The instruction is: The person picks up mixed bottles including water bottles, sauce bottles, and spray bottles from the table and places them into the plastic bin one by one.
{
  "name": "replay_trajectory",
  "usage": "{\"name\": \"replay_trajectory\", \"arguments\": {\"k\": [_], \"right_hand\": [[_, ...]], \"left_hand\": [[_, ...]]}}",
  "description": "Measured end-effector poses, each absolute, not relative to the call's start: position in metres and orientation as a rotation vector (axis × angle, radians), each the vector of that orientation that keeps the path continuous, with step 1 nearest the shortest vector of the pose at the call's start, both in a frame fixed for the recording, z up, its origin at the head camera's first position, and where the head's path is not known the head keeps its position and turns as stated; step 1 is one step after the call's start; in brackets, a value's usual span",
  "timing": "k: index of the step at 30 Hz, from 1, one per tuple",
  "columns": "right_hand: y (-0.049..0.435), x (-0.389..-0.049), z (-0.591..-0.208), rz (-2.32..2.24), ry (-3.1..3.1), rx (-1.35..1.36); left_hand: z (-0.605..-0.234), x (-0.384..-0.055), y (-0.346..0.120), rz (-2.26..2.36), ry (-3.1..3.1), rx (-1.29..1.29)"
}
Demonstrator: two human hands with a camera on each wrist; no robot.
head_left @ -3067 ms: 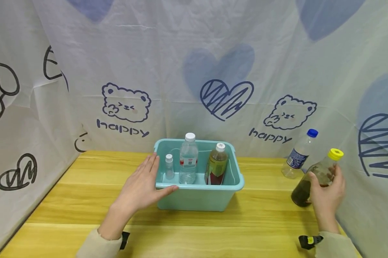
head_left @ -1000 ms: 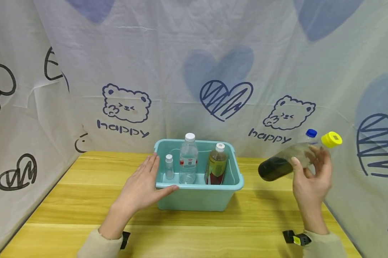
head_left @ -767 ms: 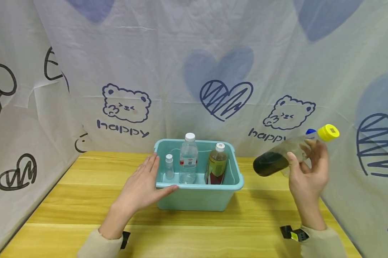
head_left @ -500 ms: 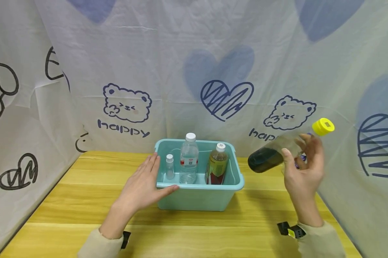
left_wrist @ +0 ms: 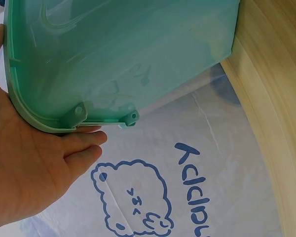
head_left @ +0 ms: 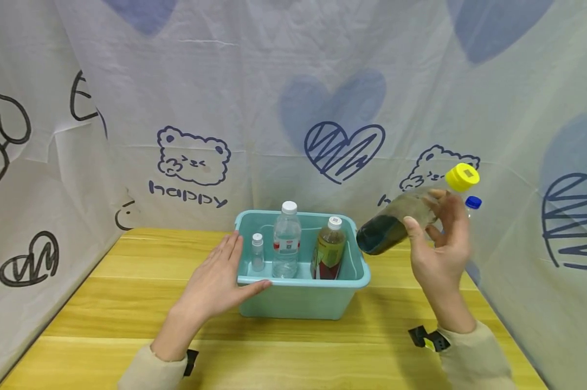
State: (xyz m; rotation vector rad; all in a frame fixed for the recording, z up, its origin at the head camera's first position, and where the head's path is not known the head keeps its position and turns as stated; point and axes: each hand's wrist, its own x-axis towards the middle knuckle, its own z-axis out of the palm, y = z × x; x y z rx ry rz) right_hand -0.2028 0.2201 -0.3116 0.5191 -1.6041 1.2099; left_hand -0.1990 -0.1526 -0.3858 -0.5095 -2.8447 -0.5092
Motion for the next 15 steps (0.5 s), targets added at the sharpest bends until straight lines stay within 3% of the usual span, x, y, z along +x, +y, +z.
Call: {"name": "replay_trajectory", "arguments": {"k": [15], "right_hand": [[0.187, -0.206, -0.308, 1.207, -1.702, 0.639]], "left_hand": [[-0.385, -0.199, -0.153, -0.506, -2.846, -0.511]]}}
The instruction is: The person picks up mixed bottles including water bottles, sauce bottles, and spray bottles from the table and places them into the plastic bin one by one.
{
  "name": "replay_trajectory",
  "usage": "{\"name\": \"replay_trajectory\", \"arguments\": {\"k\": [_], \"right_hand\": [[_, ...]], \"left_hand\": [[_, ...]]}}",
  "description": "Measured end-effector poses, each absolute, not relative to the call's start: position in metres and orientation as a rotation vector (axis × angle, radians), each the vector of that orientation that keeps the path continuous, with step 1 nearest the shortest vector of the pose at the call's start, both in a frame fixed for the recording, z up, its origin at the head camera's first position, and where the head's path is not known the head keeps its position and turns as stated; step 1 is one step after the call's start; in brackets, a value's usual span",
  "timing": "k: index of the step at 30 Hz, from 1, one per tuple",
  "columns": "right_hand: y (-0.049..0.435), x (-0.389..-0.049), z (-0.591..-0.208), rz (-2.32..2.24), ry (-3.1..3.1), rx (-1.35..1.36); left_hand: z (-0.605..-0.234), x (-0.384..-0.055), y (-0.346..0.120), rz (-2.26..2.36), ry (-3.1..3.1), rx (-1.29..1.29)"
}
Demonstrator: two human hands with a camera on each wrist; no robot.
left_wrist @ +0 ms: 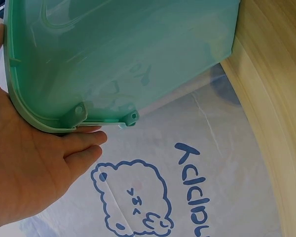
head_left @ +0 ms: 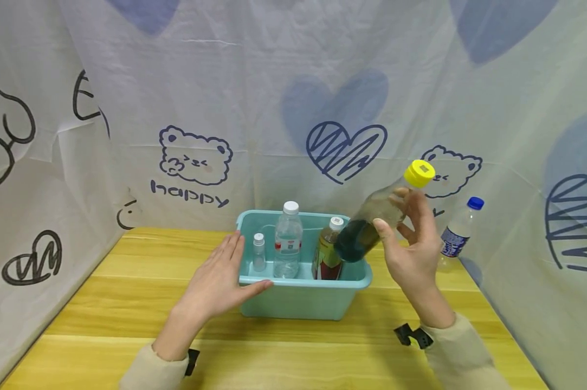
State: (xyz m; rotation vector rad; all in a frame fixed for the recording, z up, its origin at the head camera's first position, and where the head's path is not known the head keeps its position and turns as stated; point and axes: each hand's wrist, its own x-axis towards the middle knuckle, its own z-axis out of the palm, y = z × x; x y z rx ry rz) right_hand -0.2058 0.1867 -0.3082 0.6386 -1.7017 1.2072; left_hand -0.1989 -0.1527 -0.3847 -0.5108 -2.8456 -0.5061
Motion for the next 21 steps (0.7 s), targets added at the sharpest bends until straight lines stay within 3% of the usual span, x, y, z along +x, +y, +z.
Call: {"name": "replay_trajectory", "arguments": {"k": [21], "right_hand": [[0.144, -0.216, -0.333, 1.275, -1.841, 0.77]], "left_hand": [[-0.384, -0.198, -0.153, -0.51, -2.837, -0.513]]}}
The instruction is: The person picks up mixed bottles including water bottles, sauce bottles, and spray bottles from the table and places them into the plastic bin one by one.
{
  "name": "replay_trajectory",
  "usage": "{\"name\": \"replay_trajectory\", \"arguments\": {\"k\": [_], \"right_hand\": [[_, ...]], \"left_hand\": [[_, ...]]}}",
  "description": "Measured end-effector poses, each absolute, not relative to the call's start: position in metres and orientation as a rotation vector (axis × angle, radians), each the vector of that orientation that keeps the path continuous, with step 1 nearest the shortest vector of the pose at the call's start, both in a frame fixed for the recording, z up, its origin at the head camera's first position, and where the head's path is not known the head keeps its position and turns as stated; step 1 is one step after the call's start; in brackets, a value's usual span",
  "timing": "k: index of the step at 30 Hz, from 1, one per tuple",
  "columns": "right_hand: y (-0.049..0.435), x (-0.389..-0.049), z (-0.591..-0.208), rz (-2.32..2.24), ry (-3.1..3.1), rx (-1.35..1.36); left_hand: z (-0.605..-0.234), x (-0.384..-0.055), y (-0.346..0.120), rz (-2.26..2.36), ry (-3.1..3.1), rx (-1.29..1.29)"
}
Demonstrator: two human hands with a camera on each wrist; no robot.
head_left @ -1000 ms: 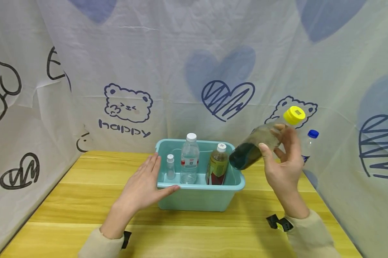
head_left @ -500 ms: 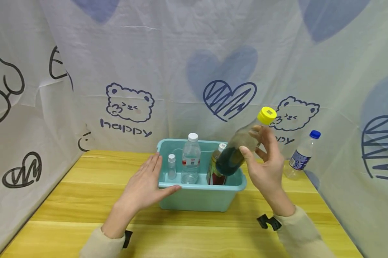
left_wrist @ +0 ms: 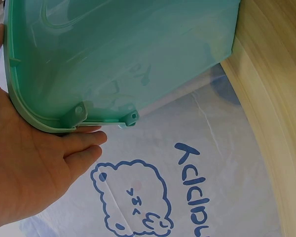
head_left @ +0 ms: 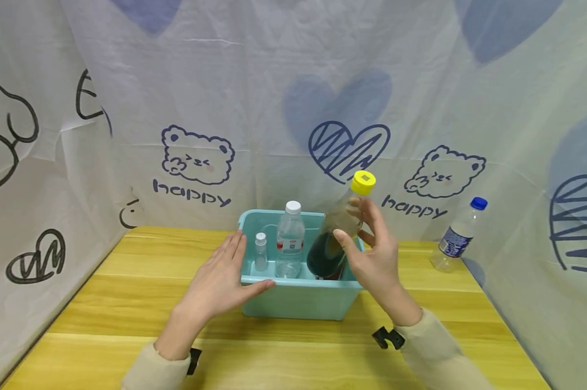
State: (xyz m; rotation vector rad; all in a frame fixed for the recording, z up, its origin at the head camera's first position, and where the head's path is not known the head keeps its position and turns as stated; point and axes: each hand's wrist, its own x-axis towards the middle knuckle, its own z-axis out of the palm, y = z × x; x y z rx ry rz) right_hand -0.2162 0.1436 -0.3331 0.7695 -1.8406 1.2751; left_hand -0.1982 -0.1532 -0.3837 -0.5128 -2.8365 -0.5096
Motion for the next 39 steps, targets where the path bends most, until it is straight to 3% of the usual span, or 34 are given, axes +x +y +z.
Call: {"name": "replay_trajectory", "arguments": {"k": [39], "right_hand": [[0.064, -0.236, -0.359, 1.424, -2.357, 0.828]], "left_hand": [[-0.384, -0.199, -0.154, -0.507, -2.836, -0.534]]}}
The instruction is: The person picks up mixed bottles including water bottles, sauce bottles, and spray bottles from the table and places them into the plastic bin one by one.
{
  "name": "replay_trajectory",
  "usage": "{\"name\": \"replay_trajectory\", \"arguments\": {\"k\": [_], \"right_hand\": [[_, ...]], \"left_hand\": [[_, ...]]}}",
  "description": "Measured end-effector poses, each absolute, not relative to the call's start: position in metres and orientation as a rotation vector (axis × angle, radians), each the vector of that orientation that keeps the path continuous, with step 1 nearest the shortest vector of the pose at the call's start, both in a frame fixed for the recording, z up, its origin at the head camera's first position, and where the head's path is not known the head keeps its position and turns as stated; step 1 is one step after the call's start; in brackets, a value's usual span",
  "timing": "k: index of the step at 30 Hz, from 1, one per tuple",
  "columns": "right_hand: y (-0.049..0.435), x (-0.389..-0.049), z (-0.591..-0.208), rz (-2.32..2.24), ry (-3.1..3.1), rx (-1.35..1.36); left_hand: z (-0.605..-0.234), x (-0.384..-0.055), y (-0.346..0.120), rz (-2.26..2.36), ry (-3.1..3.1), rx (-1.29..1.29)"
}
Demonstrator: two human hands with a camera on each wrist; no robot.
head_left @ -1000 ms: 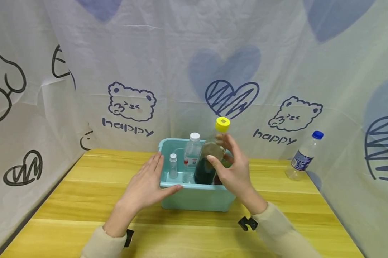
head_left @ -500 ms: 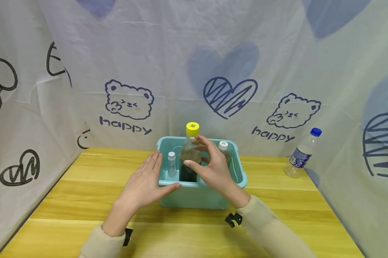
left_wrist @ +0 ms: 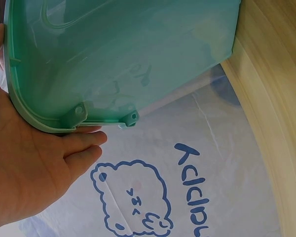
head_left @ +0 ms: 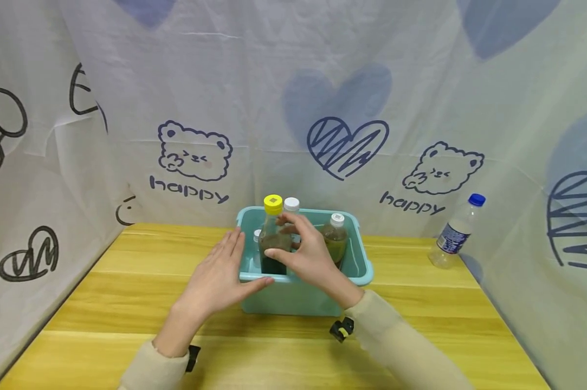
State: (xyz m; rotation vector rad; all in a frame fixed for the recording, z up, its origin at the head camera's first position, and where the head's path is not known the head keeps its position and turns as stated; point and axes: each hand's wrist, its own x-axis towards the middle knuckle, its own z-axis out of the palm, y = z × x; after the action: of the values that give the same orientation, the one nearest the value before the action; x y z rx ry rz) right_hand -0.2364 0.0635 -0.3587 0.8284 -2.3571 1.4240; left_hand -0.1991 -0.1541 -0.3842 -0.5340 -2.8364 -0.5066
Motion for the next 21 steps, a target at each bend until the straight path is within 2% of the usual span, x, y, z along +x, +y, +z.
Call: {"name": "replay_trajectory", "arguments": {"k": [21], "right_hand": [[0.0528, -0.2431, -0.3569, 1.419, -2.63, 0.768]], "left_hand": [[-0.3836, -0.1991, -0.1537, -0.506, -2.837, -0.536]]}}
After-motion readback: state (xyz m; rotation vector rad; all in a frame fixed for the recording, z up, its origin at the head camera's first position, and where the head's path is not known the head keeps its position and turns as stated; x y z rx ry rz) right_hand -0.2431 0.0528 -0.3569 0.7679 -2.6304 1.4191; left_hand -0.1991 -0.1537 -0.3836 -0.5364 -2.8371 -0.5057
